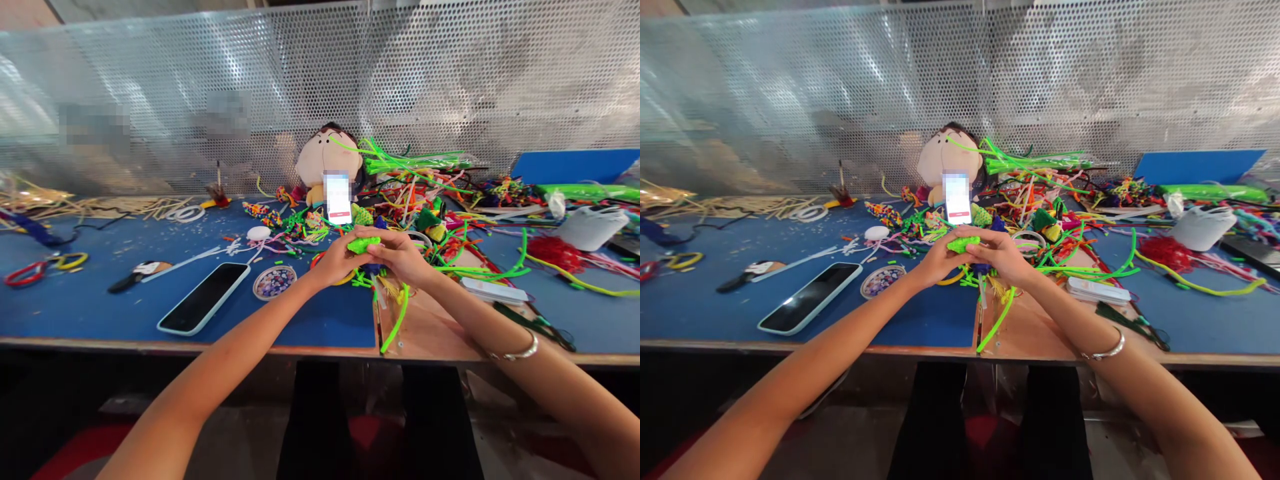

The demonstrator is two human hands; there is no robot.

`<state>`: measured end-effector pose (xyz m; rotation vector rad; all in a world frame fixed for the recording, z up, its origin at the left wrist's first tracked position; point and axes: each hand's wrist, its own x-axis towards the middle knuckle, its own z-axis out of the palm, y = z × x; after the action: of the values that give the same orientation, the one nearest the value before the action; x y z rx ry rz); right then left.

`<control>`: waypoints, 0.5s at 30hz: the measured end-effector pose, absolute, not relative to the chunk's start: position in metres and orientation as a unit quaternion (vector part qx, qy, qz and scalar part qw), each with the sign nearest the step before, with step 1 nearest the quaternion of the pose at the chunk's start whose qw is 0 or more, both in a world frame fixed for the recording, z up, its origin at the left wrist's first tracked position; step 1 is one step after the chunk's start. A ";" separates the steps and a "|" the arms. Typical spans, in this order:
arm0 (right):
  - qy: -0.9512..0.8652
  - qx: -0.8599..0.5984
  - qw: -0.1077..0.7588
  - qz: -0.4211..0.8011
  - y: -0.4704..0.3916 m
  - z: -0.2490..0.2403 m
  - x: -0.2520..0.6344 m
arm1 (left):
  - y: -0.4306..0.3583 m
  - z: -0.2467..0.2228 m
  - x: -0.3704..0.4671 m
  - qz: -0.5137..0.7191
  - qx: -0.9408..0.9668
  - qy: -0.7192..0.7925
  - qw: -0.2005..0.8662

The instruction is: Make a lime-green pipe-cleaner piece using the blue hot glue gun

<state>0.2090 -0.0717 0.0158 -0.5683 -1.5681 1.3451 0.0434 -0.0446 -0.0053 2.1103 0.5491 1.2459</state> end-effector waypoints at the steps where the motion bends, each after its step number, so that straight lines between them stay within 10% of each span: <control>1: -0.652 -0.242 0.475 0.539 -0.071 0.017 0.210 | -0.045 -0.005 0.043 0.471 0.799 0.212 0.308; 15: -0.662 -0.285 0.460 0.519 -0.069 0.019 0.213 | -0.047 -0.002 0.041 0.426 0.793 0.251 0.355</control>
<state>0.2128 -0.0689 0.0189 -0.7014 -1.6290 1.2784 0.0406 -0.0468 -0.0019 2.0496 0.6492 1.1005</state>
